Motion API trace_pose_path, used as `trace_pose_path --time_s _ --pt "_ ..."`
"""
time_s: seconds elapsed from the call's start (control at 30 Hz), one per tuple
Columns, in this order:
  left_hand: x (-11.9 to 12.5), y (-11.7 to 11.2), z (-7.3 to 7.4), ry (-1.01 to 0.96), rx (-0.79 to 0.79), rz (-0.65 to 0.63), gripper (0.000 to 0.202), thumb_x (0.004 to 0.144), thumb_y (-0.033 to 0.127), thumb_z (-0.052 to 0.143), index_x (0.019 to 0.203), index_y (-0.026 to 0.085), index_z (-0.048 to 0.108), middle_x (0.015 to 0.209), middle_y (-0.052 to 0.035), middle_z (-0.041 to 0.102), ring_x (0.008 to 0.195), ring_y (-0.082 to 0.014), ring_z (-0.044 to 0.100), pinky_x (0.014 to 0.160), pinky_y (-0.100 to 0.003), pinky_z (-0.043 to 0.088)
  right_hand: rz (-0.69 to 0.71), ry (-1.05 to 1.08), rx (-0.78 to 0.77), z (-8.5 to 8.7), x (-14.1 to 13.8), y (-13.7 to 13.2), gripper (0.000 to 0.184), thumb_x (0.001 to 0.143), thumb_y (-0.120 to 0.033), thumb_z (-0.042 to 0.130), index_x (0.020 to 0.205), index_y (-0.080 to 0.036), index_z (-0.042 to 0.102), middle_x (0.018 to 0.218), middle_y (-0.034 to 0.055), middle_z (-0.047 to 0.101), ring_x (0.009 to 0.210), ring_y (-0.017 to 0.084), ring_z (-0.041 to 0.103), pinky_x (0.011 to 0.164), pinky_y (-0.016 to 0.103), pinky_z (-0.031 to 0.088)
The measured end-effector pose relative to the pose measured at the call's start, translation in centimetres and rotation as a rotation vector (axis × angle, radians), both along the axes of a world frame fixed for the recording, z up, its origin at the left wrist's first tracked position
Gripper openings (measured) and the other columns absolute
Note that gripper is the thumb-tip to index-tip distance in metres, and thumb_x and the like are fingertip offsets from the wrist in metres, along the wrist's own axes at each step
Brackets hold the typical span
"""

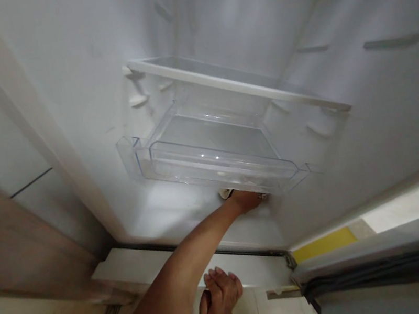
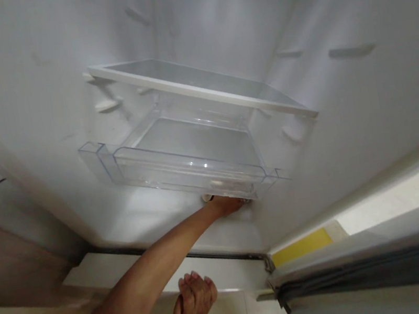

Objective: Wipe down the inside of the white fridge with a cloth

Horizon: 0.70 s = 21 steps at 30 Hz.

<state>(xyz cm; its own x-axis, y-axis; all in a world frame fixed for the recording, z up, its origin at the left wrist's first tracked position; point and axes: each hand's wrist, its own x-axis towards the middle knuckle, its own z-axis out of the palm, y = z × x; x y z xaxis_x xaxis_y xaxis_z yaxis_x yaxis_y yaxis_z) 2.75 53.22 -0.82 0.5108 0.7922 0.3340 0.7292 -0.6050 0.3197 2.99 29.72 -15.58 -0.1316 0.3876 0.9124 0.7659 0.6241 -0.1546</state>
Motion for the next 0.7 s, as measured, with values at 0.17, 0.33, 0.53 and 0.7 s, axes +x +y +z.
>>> trace_pose_path --time_s 0.17,0.33,0.53,0.7 --pt "-1.8 -3.2 -0.4 0.087 0.074 -0.184 0.034 0.092 0.033 0.058 0.121 0.021 0.071 0.128 -0.009 0.072 0.113 -0.0271 0.068 0.093 -0.037 0.051 -0.014 0.008 -0.032 -0.1 -0.1 -0.3 0.025 0.093 -0.011 0.042 0.102 -0.017 0.065 0.093 0.0062 0.069 0.099 0.02 0.064 0.1 0.043 0.036" --pt "-2.8 -5.7 -0.7 0.038 0.149 -0.262 0.038 0.093 0.032 0.055 0.125 0.018 0.07 0.121 -0.0122 0.074 0.105 -0.0271 0.071 0.089 -0.037 0.052 -0.028 -0.036 -0.129 -1.0 0.5 -1.1 0.031 0.09 -0.008 0.043 0.108 -0.018 0.066 0.101 0.0079 0.072 0.104 0.022 0.066 0.102 0.046 0.038" --pt "-5.2 -7.5 0.1 -0.02 0.058 -0.19 0.039 0.092 0.034 0.06 0.125 0.017 0.069 0.123 -0.0116 0.073 0.108 -0.0284 0.07 0.093 -0.038 0.052 0.069 -0.198 0.053 -2.5 3.0 0.2 0.042 0.086 -0.008 0.04 0.109 -0.021 0.072 0.095 0.0063 0.076 0.09 0.02 0.071 0.088 0.041 0.046" --pt "-8.9 -10.6 0.7 -0.123 -0.074 0.001 0.04 0.088 0.026 0.063 0.127 0.024 0.068 0.123 -0.0084 0.073 0.111 -0.027 0.068 0.097 -0.038 0.052 0.012 -0.147 0.074 -3.5 2.6 0.9 0.039 0.087 -0.009 0.04 0.099 -0.023 0.074 0.088 0.006 0.076 0.082 0.021 0.073 0.083 0.042 0.048"
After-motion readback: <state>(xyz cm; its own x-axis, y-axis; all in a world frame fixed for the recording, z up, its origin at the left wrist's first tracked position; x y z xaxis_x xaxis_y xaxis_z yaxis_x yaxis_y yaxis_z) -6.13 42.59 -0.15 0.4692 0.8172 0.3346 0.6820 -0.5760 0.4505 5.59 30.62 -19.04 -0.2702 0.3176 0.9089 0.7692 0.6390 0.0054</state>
